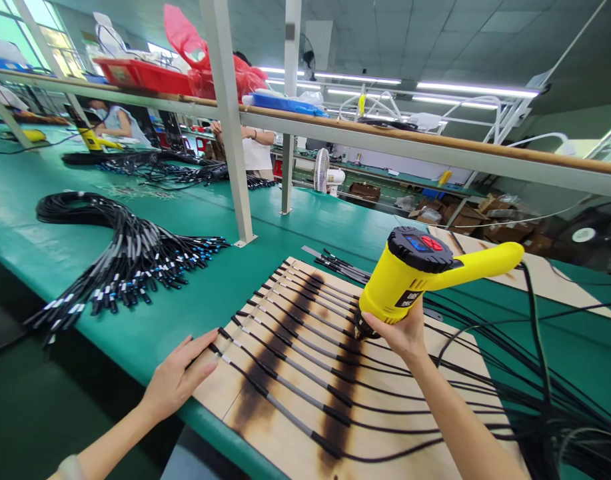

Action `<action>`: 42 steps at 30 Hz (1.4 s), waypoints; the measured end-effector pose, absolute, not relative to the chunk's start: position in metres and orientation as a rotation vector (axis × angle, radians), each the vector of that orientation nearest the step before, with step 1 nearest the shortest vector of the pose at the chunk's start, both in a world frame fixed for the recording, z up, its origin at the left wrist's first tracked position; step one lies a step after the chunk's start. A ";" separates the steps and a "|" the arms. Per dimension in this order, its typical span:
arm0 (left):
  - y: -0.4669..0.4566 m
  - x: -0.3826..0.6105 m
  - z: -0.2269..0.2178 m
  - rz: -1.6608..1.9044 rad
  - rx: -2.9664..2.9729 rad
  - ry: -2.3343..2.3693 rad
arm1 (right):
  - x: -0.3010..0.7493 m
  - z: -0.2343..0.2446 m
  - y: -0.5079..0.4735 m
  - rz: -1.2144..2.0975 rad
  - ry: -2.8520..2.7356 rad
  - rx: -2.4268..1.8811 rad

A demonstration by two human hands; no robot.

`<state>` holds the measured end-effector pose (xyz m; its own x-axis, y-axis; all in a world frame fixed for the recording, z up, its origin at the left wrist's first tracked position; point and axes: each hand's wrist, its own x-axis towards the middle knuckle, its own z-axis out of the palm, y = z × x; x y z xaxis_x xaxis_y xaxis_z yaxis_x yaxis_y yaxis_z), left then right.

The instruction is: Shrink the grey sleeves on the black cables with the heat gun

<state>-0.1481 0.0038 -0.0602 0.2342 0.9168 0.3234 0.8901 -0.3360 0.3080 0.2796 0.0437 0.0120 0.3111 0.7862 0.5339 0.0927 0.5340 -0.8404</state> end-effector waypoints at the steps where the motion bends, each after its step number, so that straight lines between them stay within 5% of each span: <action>1: 0.004 -0.148 -0.060 0.692 2.412 1.772 | 0.276 0.011 0.043 0.583 -1.183 -0.907; 42: 0.004 -0.147 -0.061 0.661 2.409 1.741 | 0.286 0.003 0.025 0.473 -1.279 -1.075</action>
